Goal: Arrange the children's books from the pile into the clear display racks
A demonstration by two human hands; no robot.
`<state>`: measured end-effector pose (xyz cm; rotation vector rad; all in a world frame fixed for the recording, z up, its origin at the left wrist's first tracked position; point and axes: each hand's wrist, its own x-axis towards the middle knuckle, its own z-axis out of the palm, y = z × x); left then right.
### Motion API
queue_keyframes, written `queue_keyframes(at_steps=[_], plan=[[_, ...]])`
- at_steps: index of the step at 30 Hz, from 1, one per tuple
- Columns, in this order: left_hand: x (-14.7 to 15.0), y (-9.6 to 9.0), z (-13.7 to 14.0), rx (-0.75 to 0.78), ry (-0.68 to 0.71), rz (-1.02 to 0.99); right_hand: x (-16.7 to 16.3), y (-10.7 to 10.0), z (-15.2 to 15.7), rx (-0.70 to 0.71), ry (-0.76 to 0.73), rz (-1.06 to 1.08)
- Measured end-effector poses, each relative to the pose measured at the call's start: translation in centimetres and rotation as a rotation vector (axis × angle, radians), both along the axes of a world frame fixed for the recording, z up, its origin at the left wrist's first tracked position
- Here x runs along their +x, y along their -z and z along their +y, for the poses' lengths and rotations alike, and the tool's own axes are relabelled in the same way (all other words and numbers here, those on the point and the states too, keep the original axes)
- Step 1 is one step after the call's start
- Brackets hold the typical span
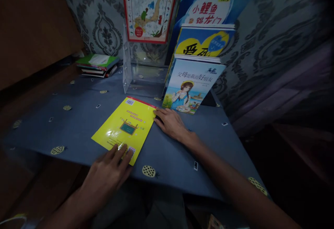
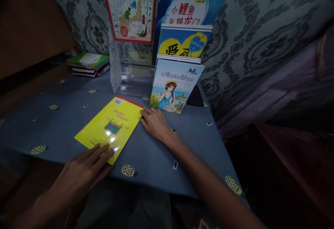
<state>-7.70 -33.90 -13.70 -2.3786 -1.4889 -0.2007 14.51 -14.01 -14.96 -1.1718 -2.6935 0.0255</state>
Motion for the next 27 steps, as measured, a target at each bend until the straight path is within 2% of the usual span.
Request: queue_keyframes(at_steps=[4, 12, 21, 27], plan=[[0.4, 0.0, 0.2, 0.032, -0.005, 0.016, -0.8, -0.2, 0.2, -0.002, 0.014, -0.050], [0.2, -1.5, 0.6, -0.129, -0.015, 0.004, -0.9, 0.9, -0.2, 0.017, 0.007, 0.027], [-0.3, -3.3, 1.9, -0.206, 0.161, 0.280, -1.0, 1.4, -2.2, 0.000, -0.147, 0.164], [-1.1, -2.7, 2.4, -0.106, 0.283, 0.227, -1.0, 1.9, -1.9, -0.027, -0.202, 0.258]])
